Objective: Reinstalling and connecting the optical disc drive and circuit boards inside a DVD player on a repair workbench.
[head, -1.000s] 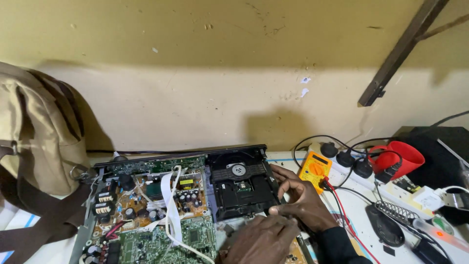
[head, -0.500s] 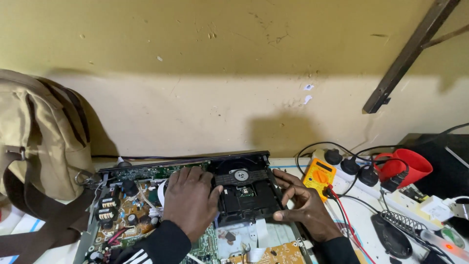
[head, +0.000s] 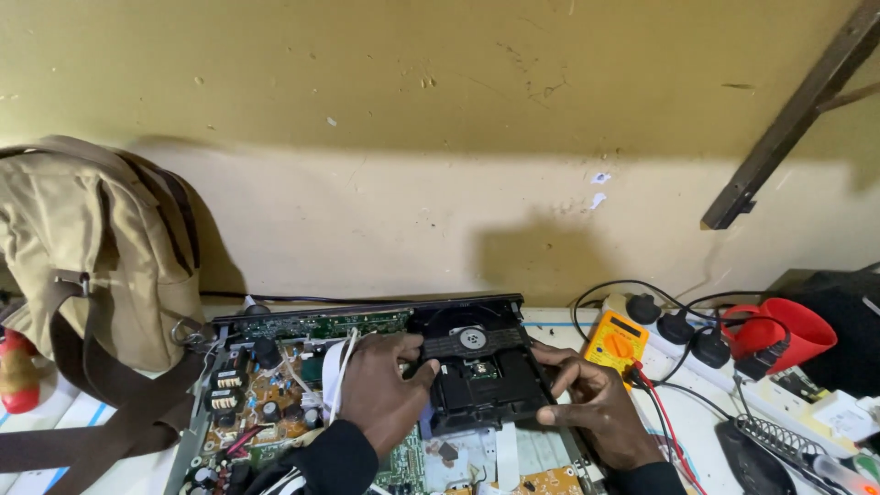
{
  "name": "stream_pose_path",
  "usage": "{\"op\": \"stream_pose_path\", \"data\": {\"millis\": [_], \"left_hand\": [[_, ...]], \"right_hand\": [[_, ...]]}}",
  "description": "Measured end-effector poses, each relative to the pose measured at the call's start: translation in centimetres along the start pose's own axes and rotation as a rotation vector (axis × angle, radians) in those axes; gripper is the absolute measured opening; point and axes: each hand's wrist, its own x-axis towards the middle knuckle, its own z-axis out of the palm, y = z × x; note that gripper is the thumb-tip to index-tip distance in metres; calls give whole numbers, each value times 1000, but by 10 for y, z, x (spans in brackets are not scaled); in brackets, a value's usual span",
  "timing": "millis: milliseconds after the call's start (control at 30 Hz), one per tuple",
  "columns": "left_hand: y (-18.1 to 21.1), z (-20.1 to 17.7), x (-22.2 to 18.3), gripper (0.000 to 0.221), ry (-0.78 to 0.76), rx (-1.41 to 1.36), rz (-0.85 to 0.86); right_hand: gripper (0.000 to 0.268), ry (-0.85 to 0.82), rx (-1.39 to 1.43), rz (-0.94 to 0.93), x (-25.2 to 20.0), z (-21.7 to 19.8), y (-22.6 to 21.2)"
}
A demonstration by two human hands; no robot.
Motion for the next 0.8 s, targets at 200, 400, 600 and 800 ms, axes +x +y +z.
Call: {"op": "stream_pose_path", "data": {"millis": [200,400,600,800], "left_hand": [[1,1,-2,40,61,-74,-35],[-21,15,9,51,-12,22,97],[-24,21,12,76,-55,274,180],[-3,3,6,73,-174,135,69]], "right_hand": [[32,0,110,-9,2,-3,9],[31,-3,90,-11,0,0,7],[31,17,44,-7,0,-3,10],[32,-17,17,-9,0,-2,8]]}}
